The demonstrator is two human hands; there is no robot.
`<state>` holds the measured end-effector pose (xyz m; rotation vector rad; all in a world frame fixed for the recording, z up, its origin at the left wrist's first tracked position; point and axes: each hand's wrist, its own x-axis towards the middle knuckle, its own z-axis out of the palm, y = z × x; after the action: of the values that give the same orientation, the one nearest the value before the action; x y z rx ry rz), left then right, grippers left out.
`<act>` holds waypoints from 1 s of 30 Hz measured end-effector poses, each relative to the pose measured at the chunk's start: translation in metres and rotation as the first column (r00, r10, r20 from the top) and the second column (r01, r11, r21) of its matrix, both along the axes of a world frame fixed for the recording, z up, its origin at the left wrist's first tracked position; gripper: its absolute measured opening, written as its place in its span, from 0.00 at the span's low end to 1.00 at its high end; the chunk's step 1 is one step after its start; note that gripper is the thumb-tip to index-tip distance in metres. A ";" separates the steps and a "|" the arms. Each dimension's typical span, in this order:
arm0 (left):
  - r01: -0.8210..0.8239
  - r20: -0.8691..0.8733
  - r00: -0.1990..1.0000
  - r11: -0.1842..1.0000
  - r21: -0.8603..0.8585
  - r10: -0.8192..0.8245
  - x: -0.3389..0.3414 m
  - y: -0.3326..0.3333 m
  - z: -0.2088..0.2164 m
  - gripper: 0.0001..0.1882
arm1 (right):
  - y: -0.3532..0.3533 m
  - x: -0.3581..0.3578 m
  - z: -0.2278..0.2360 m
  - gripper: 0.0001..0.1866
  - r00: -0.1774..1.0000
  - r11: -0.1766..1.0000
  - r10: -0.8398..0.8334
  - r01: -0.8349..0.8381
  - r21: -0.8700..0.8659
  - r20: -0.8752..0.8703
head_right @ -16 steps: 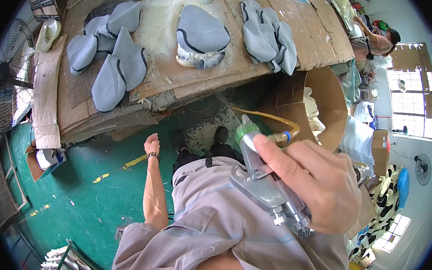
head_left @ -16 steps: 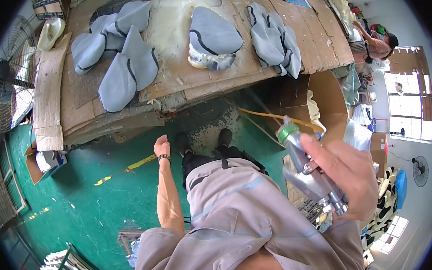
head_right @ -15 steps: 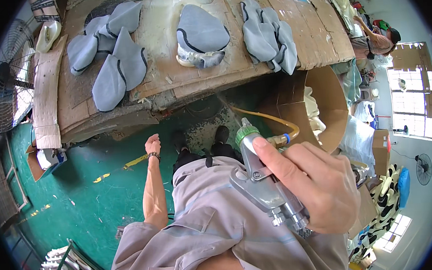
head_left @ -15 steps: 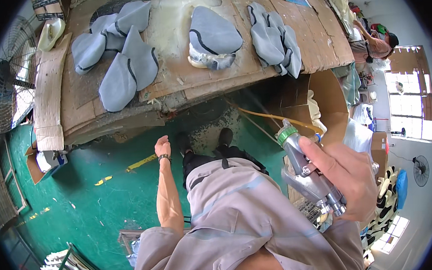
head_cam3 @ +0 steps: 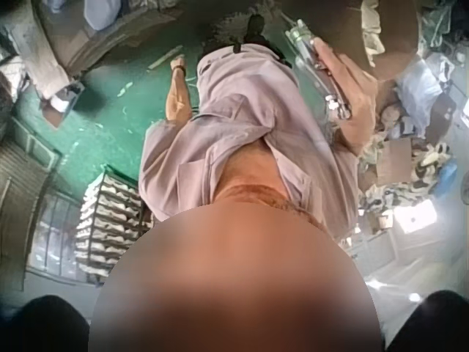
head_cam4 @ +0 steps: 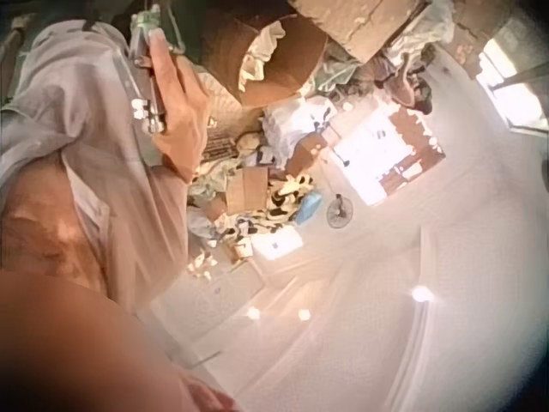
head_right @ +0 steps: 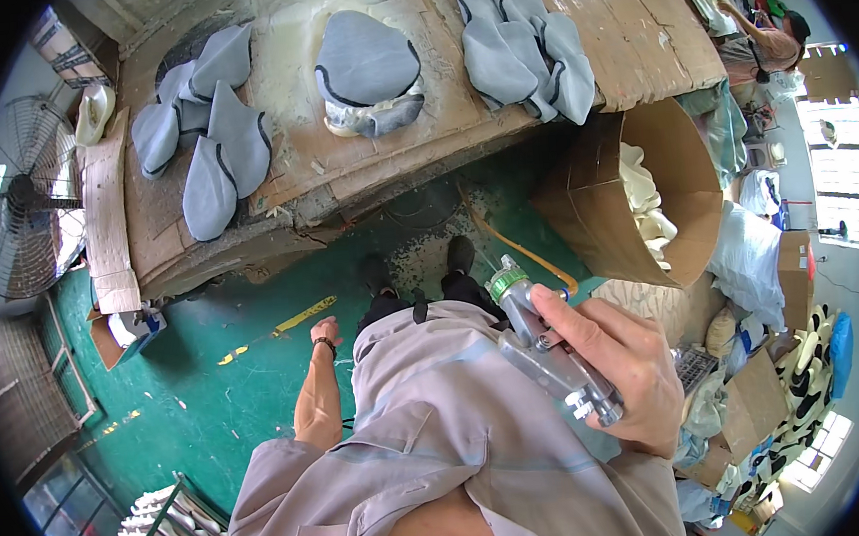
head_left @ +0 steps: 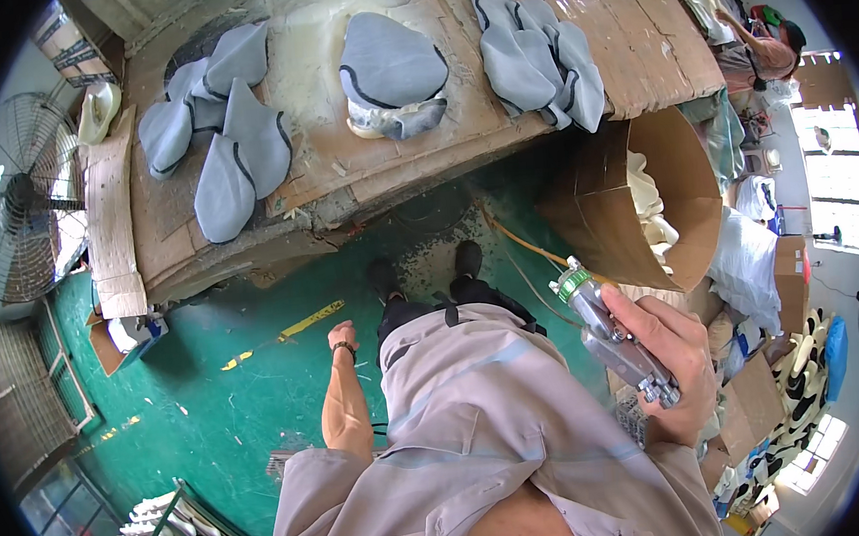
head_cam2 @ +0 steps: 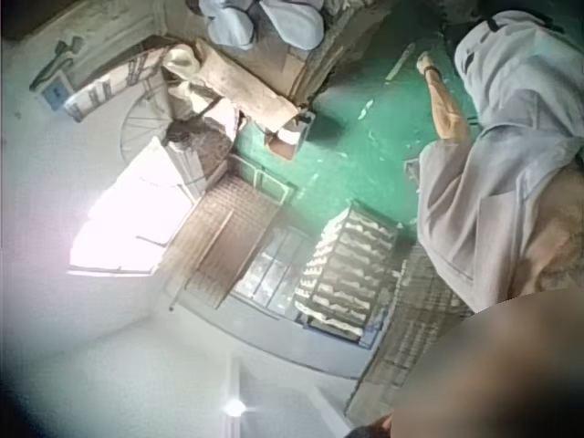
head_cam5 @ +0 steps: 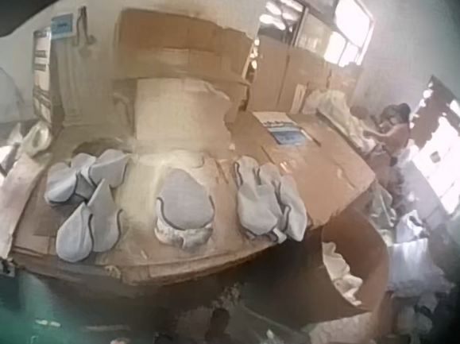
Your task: The recorder handles, sprays, and organizes shoe upper components onto a drying rack in a factory setting.
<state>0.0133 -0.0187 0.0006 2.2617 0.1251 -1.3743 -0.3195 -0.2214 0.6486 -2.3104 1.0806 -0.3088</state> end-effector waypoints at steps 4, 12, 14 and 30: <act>-0.082 0.014 0.997 0.997 0.012 0.082 -0.012 -0.002 0.010 0.17 | -0.018 -0.053 -0.022 0.38 0.984 0.985 -0.161 0.156 0.068 0.073; -0.055 -0.006 0.998 0.997 -0.049 0.055 -0.053 -0.057 0.046 0.18 | -0.072 -0.146 -0.046 0.38 0.961 0.951 -0.187 0.125 0.283 0.203; -0.044 0.008 0.999 0.997 -0.060 0.044 -0.071 -0.080 0.059 0.19 | -0.088 -0.162 -0.052 0.38 0.941 0.956 -0.198 0.125 0.264 0.274; -0.012 0.079 0.997 0.994 -0.106 0.020 -0.078 -0.114 0.090 0.18 | -0.193 -0.196 -0.044 0.41 0.929 0.978 -0.138 0.073 0.193 0.345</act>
<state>-0.0648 -0.1331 0.0905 2.2192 0.0427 -1.2503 -0.5156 -0.4141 0.6043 -1.9455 1.0032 -0.6230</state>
